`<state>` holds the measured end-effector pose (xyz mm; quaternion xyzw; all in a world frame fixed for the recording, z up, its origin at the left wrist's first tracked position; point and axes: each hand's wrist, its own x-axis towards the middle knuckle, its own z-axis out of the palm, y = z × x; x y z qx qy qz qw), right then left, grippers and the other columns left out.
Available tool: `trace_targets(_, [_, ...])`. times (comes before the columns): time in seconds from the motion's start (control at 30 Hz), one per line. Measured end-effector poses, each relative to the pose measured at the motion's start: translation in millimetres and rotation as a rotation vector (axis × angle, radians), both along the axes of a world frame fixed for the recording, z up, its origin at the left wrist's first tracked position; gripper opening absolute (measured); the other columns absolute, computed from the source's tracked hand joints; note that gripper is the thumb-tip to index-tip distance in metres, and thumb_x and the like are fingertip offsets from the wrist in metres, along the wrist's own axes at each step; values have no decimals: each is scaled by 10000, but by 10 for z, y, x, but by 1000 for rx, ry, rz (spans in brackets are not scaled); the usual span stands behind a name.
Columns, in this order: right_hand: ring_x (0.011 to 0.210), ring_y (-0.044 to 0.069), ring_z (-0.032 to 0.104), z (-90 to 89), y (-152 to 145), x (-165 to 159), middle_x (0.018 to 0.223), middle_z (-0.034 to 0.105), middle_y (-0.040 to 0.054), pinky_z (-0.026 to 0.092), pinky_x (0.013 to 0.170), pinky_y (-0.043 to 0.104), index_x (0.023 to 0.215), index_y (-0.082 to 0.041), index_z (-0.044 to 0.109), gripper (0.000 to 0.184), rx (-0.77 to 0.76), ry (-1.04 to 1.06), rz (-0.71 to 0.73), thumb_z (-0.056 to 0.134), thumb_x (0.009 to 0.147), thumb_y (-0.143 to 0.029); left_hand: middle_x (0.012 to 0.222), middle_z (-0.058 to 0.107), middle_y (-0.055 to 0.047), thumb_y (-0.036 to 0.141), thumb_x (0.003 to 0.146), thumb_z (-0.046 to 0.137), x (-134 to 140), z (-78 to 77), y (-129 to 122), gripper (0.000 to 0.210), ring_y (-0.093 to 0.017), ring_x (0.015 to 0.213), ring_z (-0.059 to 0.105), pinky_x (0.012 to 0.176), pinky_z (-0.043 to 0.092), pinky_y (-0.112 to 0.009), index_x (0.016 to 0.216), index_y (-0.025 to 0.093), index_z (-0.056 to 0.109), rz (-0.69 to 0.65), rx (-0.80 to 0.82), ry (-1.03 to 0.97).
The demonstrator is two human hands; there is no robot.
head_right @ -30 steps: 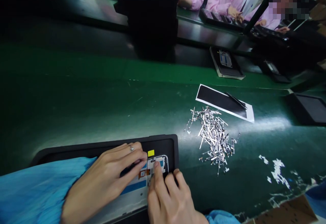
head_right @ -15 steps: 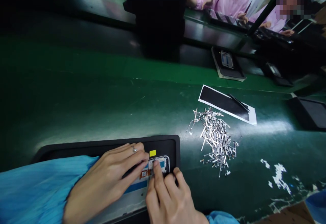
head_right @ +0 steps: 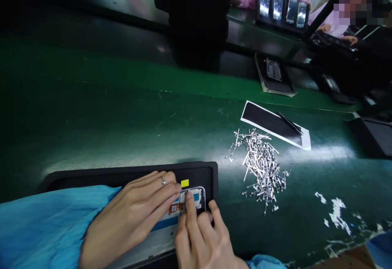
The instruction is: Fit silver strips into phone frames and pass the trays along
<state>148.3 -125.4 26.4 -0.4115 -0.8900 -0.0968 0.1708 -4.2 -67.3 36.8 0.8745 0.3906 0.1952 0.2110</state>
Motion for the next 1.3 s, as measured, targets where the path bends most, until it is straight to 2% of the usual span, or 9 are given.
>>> trace_targets(0.1, [620,155,576,4,29,-12,916,630,159,402,696,350,803,-62,585,387,28,27,-2,203,816,-1,771,574,-60,12,738,330,24,-47,-46,238,-177,682,543,689,451,-324,788,150,518,15,53,57])
trace_targets(0.2, [548,127,560,4,67,-12,845,647,153,403,681,323,736,-80,582,361,61,66,5,239,826,-16,767,560,-42,4,711,336,64,-97,-89,252,-180,695,524,723,399,-323,836,148,500,82,232,67])
trace_targets(0.33, [486,107,526,-39,102,15,784,661,129,400,673,305,692,-104,573,312,118,77,16,302,821,-16,692,546,-22,58,785,326,86,-91,-74,208,-165,641,486,674,364,-306,787,138,518,60,363,99])
trace_targets(0.53, [514,125,533,-71,119,23,773,668,80,386,667,314,721,-131,575,322,125,61,44,291,826,-23,647,505,-18,75,790,364,79,7,-37,223,-156,590,402,579,324,-299,620,140,493,-5,350,92])
trace_targets(0.67, [540,123,538,-31,120,-5,830,659,115,388,669,314,722,-105,583,349,105,114,22,262,834,-27,763,519,-33,51,750,383,73,-33,-53,169,-177,709,416,689,331,-324,699,152,509,87,168,35])
trace_targets(0.8, [509,122,512,-17,112,-8,849,653,130,395,651,323,700,-91,583,378,101,151,25,236,839,-36,760,508,-29,71,796,330,52,-109,-53,238,-181,735,398,691,308,-327,639,170,479,157,53,-93])
trace_targets(0.97, [537,129,505,-21,99,4,899,642,132,404,653,312,685,-92,580,383,90,178,-1,233,839,-45,815,527,-27,100,827,340,17,-86,-18,240,-186,761,375,674,287,-331,648,169,484,139,-55,-66])
trace_targets(1.13, [559,143,505,-27,85,-14,969,622,121,397,662,336,709,-102,589,400,49,117,-14,214,838,-46,722,514,-15,91,808,342,18,-102,0,249,-174,697,364,617,262,-326,612,166,477,158,4,-94])
trace_targets(1.3, [604,141,527,-22,61,-32,988,614,125,388,694,341,716,-102,588,380,28,105,-41,233,836,-36,684,498,-22,36,767,316,-24,-109,-50,263,-166,671,391,655,311,-329,650,164,514,98,50,-97])
